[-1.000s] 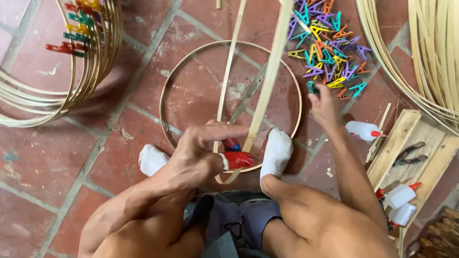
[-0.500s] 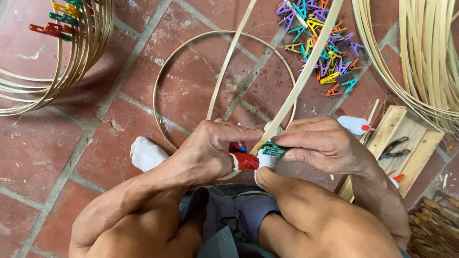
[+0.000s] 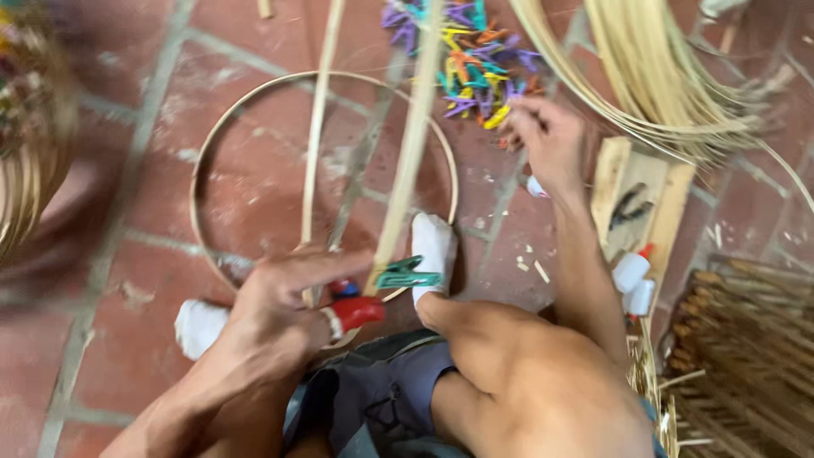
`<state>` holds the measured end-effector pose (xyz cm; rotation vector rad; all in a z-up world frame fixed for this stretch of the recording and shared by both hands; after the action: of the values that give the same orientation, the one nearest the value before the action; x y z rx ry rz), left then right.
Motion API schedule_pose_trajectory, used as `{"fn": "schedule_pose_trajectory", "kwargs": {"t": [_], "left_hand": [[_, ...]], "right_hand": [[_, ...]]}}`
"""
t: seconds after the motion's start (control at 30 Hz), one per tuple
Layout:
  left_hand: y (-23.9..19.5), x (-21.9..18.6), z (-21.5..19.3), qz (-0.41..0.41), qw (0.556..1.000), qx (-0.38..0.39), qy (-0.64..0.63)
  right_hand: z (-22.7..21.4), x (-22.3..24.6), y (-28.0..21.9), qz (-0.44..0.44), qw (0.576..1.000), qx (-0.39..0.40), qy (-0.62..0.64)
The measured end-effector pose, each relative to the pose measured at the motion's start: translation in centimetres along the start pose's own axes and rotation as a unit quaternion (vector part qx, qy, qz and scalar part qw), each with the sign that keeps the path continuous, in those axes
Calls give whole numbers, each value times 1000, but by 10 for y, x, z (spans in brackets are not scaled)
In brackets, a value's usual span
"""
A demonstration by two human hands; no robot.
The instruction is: The person sits on a tiled floor and assembles a circular bamboo hoop by applying glue to the ends of thin bamboo strips and securing them with colorful plastic clips. The person repeatedly bends the strips, applies adhesive, and fastens them to the hoop frame.
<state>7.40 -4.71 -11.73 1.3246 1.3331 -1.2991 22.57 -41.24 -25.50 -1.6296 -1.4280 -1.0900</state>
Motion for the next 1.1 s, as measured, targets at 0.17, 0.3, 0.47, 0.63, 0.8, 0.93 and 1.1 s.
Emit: {"fn": "schedule_pose_trajectory", "kwargs": {"t": [0.17, 0.3, 0.47, 0.63, 0.8, 0.93, 1.1], "left_hand": [[-17, 16, -5, -128, 990, 17, -49], [-12, 20, -8, -177, 984, 8, -27], [-4, -5, -2, -114, 992, 53, 25], [-6, 12, 4, -173, 984, 11, 33], [-10, 11, 3, -39, 998, 33, 41], [-11, 6, 7, -50, 995, 57, 61], [-13, 3, 7, -14, 995, 81, 47]], "right_hand": [[-30, -175, 24, 99, 981, -156, -55], [-22, -221, 11, 121, 964, -216, -94], [-1, -216, 16, -70, 953, -157, -250], [-12, -228, 16, 69, 963, -41, -258], [-32, -55, 19, -110, 992, -55, 36], [-36, 147, -18, -153, 980, 51, 116], [60, 284, -101, -330, 877, 346, -42]]}}
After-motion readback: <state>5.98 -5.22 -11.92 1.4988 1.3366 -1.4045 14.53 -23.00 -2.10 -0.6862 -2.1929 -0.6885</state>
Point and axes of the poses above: each hand's wrist, its own y-axis towards the middle knuckle, its own z-axis out of the palm, x = y × z, the point moved 5 cm from there along y, towards the middle knuckle, and after that the axes turned 13 degrees about -x, right-handed, at the moved point
